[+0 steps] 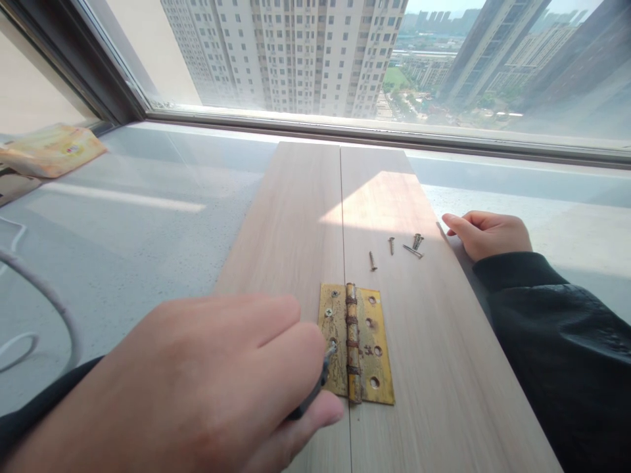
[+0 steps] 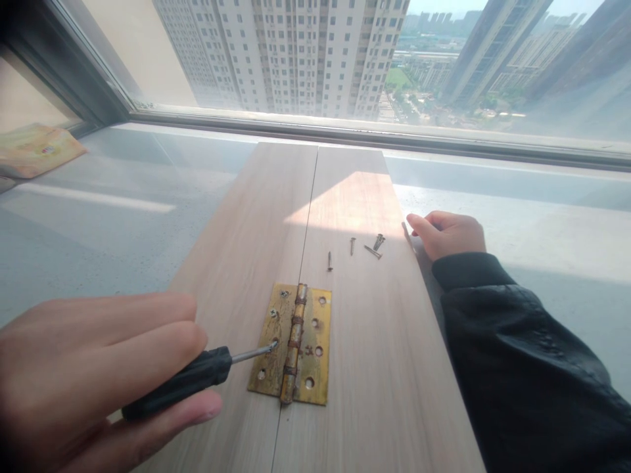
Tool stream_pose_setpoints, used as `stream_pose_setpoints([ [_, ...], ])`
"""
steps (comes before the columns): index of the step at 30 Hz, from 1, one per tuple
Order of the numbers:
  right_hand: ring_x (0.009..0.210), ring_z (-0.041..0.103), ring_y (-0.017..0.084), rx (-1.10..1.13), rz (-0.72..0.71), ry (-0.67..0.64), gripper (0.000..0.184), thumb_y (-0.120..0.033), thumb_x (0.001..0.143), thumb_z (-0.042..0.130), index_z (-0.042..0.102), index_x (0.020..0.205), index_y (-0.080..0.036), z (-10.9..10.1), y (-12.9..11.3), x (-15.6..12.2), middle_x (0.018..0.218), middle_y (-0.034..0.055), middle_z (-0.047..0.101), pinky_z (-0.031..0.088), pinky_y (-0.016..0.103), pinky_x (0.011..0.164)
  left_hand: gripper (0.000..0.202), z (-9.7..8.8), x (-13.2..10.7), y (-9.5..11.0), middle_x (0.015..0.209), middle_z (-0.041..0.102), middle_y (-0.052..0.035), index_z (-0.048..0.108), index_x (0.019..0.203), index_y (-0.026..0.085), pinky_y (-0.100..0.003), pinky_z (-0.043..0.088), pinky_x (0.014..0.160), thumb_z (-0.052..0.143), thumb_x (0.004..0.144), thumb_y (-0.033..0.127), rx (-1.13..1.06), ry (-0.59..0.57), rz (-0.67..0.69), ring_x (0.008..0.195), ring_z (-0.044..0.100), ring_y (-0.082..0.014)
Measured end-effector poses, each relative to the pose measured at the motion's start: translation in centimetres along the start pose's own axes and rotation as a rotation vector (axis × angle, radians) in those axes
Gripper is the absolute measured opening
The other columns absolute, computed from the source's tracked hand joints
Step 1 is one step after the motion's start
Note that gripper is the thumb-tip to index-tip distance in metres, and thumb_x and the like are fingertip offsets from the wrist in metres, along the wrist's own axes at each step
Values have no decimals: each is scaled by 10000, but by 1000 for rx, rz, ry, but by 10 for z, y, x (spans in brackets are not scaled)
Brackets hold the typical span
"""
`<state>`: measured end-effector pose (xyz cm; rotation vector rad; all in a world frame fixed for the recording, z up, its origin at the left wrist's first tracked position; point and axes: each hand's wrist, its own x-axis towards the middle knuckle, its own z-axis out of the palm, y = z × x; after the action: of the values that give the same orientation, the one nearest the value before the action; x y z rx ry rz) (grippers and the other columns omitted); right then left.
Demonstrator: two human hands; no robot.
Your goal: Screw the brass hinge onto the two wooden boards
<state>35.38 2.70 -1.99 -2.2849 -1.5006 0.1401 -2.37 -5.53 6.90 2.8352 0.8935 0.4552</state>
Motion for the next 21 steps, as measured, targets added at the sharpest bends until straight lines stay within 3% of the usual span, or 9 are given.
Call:
stream_pose_setpoints([
  [4,585,527,87,0,0,-4,391,-507,916,558,631,847,-129,-1,-1,-1,679,-35,557,472,245,572,266,2,-1,6,590,480,41,489,733,234,-302,206,438,385,977,249,-133,62,-79,453,351,-125],
  [11,641,564,103,-9,39,-36,385,-503,919,554,635,873,-129,-2,-3,1,731,-20,589,498,265,616,87,2,-6,2,590,464,36,567,809,241,-300,226,471,555,878,189,-84,-23,5,510,412,-141],
  [21,639,565,103,-1,32,-34,389,-505,918,554,634,865,-128,-2,-3,0,726,-22,586,497,263,612,189,5,-7,2,576,443,43,487,700,228,-321,171,470,617,829,183,-103,-4,5,497,381,-133],
])
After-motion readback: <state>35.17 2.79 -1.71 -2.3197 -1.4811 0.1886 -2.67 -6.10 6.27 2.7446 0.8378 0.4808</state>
